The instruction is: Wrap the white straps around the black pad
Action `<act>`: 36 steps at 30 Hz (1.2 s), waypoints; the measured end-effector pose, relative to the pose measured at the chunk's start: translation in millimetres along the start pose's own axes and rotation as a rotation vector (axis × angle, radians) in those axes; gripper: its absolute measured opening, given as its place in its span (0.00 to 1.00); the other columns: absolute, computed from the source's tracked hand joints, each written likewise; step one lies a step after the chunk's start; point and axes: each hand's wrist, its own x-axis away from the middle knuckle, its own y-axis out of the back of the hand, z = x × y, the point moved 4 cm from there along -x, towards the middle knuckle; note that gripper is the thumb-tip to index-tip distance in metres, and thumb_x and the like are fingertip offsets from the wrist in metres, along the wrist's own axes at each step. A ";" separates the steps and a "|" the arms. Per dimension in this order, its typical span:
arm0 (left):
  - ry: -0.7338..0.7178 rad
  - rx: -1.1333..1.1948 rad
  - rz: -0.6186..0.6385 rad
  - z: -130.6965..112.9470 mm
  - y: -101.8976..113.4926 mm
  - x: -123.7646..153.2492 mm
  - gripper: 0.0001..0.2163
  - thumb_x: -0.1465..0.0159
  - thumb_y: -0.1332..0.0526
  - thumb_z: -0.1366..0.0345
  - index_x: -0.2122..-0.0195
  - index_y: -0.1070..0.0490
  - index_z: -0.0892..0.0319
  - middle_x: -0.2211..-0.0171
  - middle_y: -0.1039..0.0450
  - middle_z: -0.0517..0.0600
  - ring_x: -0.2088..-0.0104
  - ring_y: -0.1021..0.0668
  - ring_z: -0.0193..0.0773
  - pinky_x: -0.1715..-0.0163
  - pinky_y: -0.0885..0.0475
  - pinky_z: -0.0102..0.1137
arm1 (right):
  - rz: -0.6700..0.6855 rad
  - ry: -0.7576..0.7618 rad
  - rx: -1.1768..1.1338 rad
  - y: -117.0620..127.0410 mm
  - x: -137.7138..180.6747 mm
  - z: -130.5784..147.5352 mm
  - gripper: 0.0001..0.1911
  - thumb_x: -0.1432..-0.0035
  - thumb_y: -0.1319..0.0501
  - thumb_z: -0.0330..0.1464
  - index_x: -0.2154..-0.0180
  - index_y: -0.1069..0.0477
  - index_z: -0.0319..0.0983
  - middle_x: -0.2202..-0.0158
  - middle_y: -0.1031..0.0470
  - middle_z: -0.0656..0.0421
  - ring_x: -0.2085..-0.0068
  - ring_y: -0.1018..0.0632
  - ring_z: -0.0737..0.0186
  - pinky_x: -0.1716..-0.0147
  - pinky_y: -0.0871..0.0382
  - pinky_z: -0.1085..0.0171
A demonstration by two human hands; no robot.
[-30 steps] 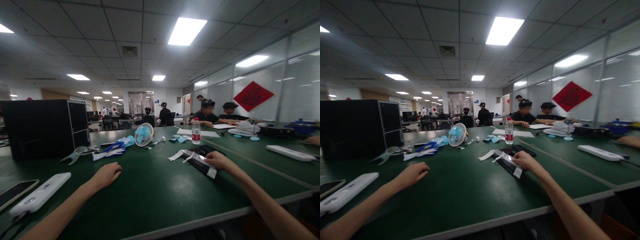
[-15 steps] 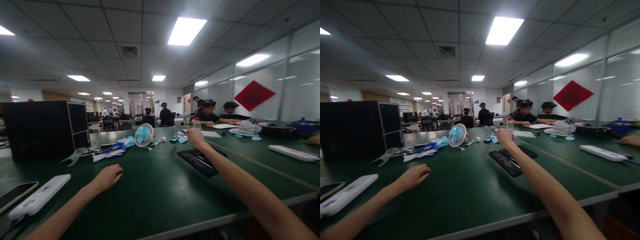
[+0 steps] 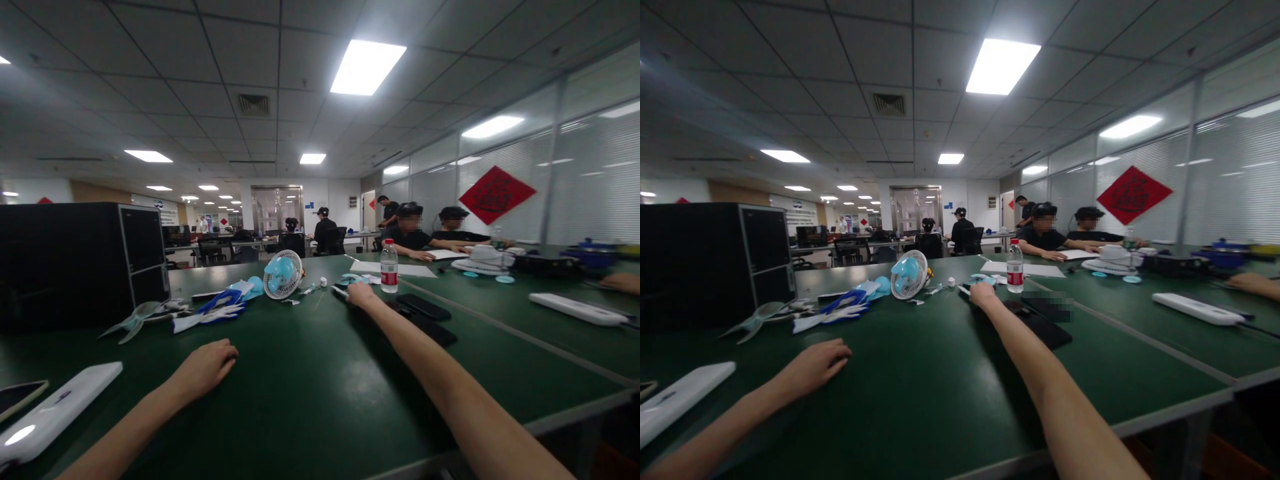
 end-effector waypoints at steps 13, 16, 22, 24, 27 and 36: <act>0.026 -0.032 -0.014 30.5 1.7 -1.5 0.17 0.39 0.50 0.58 0.57 0.25 0.56 0.57 0.27 0.52 0.56 0.24 0.43 0.54 0.31 0.36 | -0.103 -0.063 -0.116 11.8 70.3 -83.7 0.19 0.43 0.43 0.40 0.56 0.28 0.34 0.56 0.24 0.45 0.54 0.25 0.51 0.58 0.34 0.62; 0.043 -0.018 -0.016 40.3 -0.3 -1.7 0.17 0.39 0.49 0.57 0.56 0.26 0.55 0.55 0.27 0.52 0.55 0.25 0.43 0.53 0.31 0.36 | -0.069 -0.069 -0.180 2.4 77.2 -92.9 0.19 0.42 0.44 0.42 0.58 0.27 0.34 0.58 0.24 0.46 0.56 0.24 0.52 0.60 0.34 0.63; 0.070 0.016 -0.037 57.6 -3.0 2.7 0.19 0.39 0.48 0.55 0.52 0.28 0.56 0.47 0.31 0.52 0.48 0.28 0.44 0.47 0.34 0.38 | 0.043 -0.114 -0.195 -11.4 73.9 -97.8 0.18 0.44 0.43 0.43 0.62 0.26 0.36 0.61 0.23 0.49 0.59 0.23 0.52 0.67 0.34 0.63; 0.100 0.029 -0.030 61.0 -3.7 3.5 0.20 0.39 0.49 0.54 0.50 0.29 0.57 0.46 0.32 0.52 0.46 0.29 0.45 0.45 0.35 0.40 | 0.080 -0.137 -0.200 -17.0 71.8 -100.6 0.18 0.45 0.43 0.44 0.62 0.26 0.37 0.61 0.23 0.50 0.60 0.23 0.52 0.68 0.35 0.63; 0.135 0.052 -0.005 63.0 -5.5 3.8 0.22 0.39 0.49 0.51 0.49 0.29 0.56 0.44 0.33 0.53 0.45 0.30 0.46 0.44 0.37 0.41 | 0.121 -0.163 -0.213 -24.9 69.9 -104.7 0.18 0.46 0.43 0.45 0.61 0.26 0.39 0.59 0.23 0.51 0.60 0.23 0.52 0.69 0.35 0.63; 0.183 0.087 0.048 60.4 -12.4 6.6 0.25 0.40 0.48 0.46 0.47 0.30 0.54 0.43 0.33 0.52 0.43 0.32 0.48 0.45 0.36 0.42 | 0.167 -0.224 -0.206 -20.2 74.8 -105.0 0.17 0.45 0.43 0.43 0.60 0.26 0.40 0.58 0.24 0.51 0.60 0.23 0.53 0.69 0.35 0.64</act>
